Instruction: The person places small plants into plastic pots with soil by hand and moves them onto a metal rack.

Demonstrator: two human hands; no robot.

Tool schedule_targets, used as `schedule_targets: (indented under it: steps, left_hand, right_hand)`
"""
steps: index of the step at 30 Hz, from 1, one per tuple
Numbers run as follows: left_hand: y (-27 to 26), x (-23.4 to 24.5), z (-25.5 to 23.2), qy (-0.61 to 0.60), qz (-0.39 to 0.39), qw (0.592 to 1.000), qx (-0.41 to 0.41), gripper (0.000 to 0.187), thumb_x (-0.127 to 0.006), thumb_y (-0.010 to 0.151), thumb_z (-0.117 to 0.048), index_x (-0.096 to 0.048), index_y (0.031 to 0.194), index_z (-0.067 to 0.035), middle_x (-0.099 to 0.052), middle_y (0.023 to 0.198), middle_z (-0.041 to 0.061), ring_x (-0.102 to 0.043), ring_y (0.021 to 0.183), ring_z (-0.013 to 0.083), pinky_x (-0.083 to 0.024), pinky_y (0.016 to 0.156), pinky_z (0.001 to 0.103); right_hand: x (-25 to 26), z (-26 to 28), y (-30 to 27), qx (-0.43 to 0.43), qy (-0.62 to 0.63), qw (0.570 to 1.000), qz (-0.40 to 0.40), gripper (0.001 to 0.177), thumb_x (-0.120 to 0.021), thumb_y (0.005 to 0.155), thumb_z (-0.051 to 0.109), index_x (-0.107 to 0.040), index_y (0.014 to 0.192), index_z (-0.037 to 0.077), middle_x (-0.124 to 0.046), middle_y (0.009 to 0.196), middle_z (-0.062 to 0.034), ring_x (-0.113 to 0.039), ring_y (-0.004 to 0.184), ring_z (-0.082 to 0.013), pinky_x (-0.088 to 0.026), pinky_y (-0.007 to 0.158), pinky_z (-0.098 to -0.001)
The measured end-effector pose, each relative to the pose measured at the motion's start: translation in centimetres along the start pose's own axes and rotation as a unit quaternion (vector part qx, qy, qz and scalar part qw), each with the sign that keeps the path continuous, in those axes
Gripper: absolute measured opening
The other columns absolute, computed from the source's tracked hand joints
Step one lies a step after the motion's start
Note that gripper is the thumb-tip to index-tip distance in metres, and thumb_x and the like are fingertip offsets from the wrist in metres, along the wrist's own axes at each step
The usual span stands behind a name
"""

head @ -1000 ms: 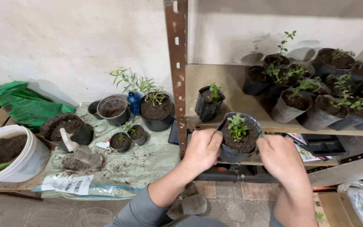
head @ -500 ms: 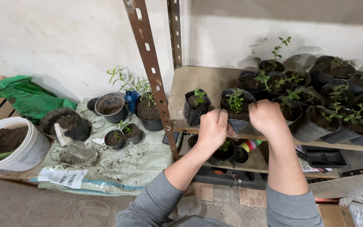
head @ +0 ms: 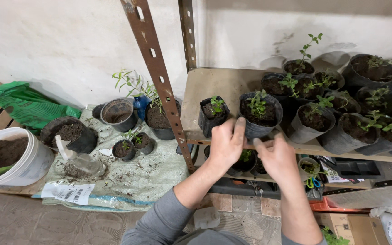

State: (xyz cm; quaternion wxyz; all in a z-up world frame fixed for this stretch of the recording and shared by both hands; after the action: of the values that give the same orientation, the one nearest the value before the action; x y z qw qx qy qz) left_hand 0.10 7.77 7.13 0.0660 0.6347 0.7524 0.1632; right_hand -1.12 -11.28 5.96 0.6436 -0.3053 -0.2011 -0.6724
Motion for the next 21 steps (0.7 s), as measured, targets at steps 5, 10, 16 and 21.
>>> schedule_targets:
  steps: [5, 10, 16, 21]
  left_hand:
    - [-2.7, 3.0, 3.3, 0.064, -0.030, 0.997, -0.020, 0.053, -0.068, 0.128, -0.031, -0.077, 0.082, -0.005, -0.080, 0.065, 0.021, -0.085, 0.065, 0.0392, -0.066, 0.057, 0.046]
    - [-3.2, 4.9, 5.4, 0.122, -0.042, 0.991, -0.033, 0.047, -0.074, 0.123, -0.033, -0.073, 0.084, -0.006, -0.075, 0.067, 0.027, -0.082, 0.066, 0.0473, -0.061, 0.055, 0.050]
    - [-3.1, 5.9, 6.6, 0.209, -0.048, 0.976, -0.040, 0.031, -0.077, 0.119, -0.030, -0.072, 0.097, -0.010, -0.077, 0.078, 0.022, -0.085, 0.068, 0.0443, -0.067, 0.055, 0.051]
    - [-3.1, 6.0, 7.2, 0.216, -0.043, 0.975, -0.038, 0.028, -0.079, 0.118, -0.028, -0.069, 0.100, -0.009, -0.074, 0.082, 0.023, -0.085, 0.074, 0.0533, -0.068, 0.057, 0.058]
  right_hand:
    - [-0.6, 0.2, 3.8, 0.004, -0.027, 0.999, -0.029, 0.084, -0.097, 0.108, 0.055, -0.076, 0.147, -0.015, -0.095, 0.111, -0.0278, -0.091, 0.122, -0.0462, -0.070, 0.108, -0.0652]
    - [-1.2, 3.4, 5.5, 0.020, -0.023, 0.999, -0.030, 0.071, -0.093, 0.119, 0.042, -0.073, 0.152, -0.017, -0.094, 0.114, -0.0342, -0.095, 0.110, -0.0415, -0.075, 0.100, -0.0617]
    - [-4.7, 3.9, 12.5, 0.047, -0.022, 0.999, 0.013, 0.079, -0.091, 0.121, 0.049, -0.067, 0.159, -0.016, -0.092, 0.111, -0.0301, -0.093, 0.113, -0.0451, -0.078, 0.090, -0.0621]
    - [-6.7, 10.6, 15.6, 0.099, -0.039, 0.994, 0.025, 0.068, -0.083, 0.128, 0.042, -0.069, 0.154, -0.019, -0.085, 0.117, -0.0378, -0.088, 0.121, -0.0564, -0.076, 0.092, -0.0711]
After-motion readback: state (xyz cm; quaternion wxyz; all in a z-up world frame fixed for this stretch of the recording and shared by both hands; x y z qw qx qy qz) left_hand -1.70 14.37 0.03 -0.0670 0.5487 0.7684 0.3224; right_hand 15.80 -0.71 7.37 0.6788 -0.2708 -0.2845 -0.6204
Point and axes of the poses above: each hand's wrist, its own y-axis towards the middle knuckle, its own x-axis out of the back of the hand, z = x × y, the point moved 6 cm from there along y, towards the middle knuckle
